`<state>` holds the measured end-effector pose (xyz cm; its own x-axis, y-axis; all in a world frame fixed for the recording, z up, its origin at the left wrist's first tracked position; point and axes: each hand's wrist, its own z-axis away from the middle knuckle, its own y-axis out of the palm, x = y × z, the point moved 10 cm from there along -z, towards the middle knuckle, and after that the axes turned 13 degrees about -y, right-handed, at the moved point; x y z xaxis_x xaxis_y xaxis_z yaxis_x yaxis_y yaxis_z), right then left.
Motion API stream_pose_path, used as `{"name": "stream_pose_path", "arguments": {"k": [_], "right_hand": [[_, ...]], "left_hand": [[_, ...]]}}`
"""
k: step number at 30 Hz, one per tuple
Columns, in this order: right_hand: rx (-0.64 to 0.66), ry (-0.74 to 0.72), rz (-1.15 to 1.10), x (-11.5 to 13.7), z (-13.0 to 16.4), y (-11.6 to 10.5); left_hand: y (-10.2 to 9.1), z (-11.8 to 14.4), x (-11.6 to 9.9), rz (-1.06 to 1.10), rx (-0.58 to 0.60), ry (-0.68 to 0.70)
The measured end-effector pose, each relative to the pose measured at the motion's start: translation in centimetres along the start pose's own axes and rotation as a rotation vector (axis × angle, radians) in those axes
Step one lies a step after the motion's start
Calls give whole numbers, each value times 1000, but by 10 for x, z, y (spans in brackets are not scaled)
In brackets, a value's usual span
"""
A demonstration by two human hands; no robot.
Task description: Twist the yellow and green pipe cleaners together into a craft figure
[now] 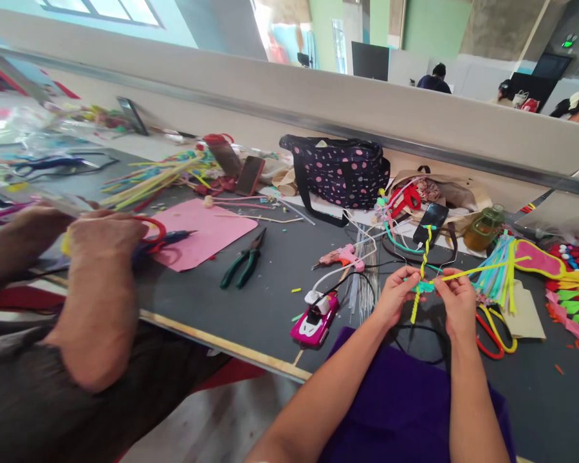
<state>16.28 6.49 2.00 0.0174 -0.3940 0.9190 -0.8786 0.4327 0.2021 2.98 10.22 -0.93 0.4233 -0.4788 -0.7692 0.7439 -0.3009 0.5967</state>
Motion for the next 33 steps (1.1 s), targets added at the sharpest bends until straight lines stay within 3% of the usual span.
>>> {"name": "stream_pose_path", "arguments": {"k": [6, 19, 33], "right_hand": [[82, -19, 34, 3, 3, 10], [131, -78, 155, 2, 3, 11], [131, -82, 136, 3, 3, 12]], "left_hand": [[5, -3, 17, 21, 51, -139], [-6, -6, 17, 122, -67, -147], [-2, -6, 21, 167, -22, -194]]}}
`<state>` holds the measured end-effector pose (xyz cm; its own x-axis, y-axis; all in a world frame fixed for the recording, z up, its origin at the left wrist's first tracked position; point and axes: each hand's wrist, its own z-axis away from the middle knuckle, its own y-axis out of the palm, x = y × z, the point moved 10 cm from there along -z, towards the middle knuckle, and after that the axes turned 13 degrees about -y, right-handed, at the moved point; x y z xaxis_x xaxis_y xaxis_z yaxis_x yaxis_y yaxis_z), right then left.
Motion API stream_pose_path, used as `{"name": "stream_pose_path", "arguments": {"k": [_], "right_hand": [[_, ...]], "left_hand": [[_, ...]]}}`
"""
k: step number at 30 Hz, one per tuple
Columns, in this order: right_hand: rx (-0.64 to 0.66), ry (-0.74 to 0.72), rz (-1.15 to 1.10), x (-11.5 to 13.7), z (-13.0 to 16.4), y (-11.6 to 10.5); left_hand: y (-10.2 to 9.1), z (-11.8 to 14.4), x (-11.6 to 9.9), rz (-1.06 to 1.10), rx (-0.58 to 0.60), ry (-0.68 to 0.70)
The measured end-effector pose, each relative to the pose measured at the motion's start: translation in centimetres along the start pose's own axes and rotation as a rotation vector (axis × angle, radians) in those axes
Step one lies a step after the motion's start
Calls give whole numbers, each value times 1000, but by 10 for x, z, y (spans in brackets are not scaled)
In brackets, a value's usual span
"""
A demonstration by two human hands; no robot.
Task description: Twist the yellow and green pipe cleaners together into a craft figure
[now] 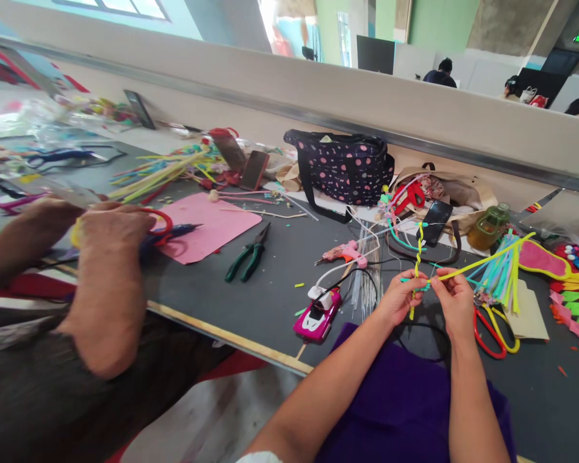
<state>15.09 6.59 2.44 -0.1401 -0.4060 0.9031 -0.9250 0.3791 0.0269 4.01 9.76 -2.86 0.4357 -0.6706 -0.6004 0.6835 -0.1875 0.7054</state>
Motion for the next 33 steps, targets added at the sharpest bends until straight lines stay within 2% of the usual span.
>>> {"name": "stream_pose_path", "arguments": {"k": [17, 33], "right_hand": [[-27, -44, 56, 7, 0, -4], [-24, -81, 126, 15, 1, -2]], "left_hand": [[-1, 2, -4, -28, -15, 63], [-1, 2, -3, -10, -24, 47]]}}
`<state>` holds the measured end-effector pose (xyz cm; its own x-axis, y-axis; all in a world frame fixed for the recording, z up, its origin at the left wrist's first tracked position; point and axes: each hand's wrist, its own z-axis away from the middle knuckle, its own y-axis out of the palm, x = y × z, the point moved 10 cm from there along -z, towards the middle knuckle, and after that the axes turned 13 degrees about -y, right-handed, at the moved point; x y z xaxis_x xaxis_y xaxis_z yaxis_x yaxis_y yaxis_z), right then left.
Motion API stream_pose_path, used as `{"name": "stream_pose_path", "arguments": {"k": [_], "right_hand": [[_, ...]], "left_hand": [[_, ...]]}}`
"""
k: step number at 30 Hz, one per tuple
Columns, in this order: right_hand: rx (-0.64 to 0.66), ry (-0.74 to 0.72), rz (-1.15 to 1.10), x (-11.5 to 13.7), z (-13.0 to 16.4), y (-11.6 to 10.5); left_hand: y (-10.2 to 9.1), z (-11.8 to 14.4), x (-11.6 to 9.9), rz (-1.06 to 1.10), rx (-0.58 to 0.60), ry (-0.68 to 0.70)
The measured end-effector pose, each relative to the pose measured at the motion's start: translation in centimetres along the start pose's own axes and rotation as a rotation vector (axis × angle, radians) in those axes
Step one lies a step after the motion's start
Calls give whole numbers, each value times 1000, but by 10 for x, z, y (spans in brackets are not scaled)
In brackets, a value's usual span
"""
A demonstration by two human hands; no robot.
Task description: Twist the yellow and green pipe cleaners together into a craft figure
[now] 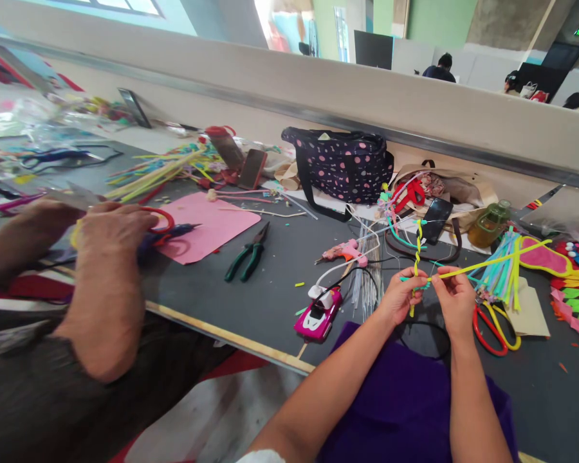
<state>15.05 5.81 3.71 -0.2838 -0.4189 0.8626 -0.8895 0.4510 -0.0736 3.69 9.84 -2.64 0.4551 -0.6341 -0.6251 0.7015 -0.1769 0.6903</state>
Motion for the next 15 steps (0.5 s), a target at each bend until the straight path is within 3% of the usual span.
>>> {"name": "stream_pose_path", "arguments": {"k": [15], "right_hand": [[15, 31, -120, -2, 2, 7]], "left_hand": [[0, -2, 3, 52, 34, -36]]}}
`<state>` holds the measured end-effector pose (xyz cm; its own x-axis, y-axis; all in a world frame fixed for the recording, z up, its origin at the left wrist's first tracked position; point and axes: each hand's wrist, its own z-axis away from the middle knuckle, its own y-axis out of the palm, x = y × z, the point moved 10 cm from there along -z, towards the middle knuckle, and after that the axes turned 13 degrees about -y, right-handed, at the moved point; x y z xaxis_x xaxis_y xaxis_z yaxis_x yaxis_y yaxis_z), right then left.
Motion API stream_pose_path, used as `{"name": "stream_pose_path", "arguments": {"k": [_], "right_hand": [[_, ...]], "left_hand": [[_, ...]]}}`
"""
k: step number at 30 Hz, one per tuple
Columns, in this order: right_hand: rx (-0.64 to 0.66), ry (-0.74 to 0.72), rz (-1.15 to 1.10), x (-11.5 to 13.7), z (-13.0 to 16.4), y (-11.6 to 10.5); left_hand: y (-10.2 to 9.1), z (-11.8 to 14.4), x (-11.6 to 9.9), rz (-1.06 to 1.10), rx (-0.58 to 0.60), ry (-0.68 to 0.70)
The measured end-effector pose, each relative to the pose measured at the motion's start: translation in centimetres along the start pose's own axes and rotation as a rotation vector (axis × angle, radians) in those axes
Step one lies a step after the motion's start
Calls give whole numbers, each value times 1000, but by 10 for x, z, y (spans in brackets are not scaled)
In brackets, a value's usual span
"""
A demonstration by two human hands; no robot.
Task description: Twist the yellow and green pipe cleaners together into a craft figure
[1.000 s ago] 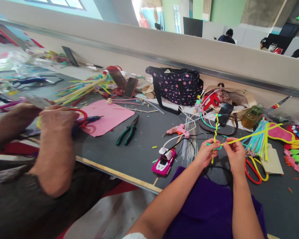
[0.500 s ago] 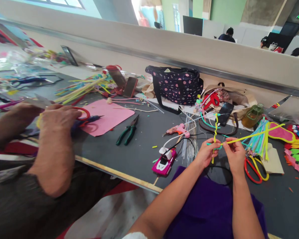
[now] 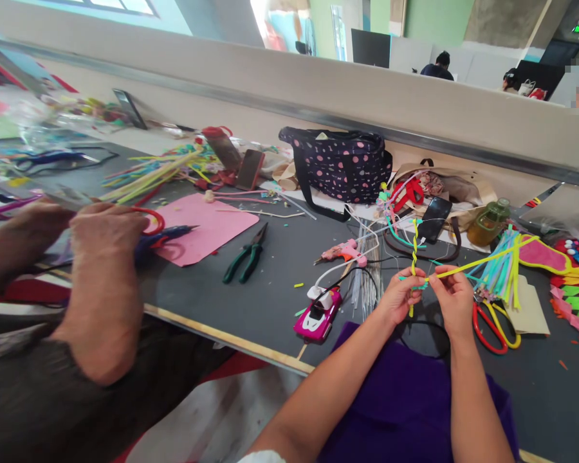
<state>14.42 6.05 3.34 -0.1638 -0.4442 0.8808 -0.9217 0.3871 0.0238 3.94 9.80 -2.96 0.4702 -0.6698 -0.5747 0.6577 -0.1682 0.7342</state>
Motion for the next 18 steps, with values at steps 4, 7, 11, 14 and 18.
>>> {"name": "stream_pose_path", "arguments": {"k": [4, 7, 11, 14, 18], "right_hand": [[-8, 32, -43, -4, 1, 0], [-11, 58, -83, -8, 1, 1], [-25, 79, -93, -12, 0, 0], [-60, 54, -64, -11, -1, -5], [-95, -20, 38, -4, -2, -12]], "left_hand": [[0, 0, 0, 1, 11, 10], [0, 0, -1, 0, 14, 19], [2, 0, -1, 6, 35, 16], [7, 0, 1, 14, 79, 2], [9, -1, 2, 12, 110, 3]]}}
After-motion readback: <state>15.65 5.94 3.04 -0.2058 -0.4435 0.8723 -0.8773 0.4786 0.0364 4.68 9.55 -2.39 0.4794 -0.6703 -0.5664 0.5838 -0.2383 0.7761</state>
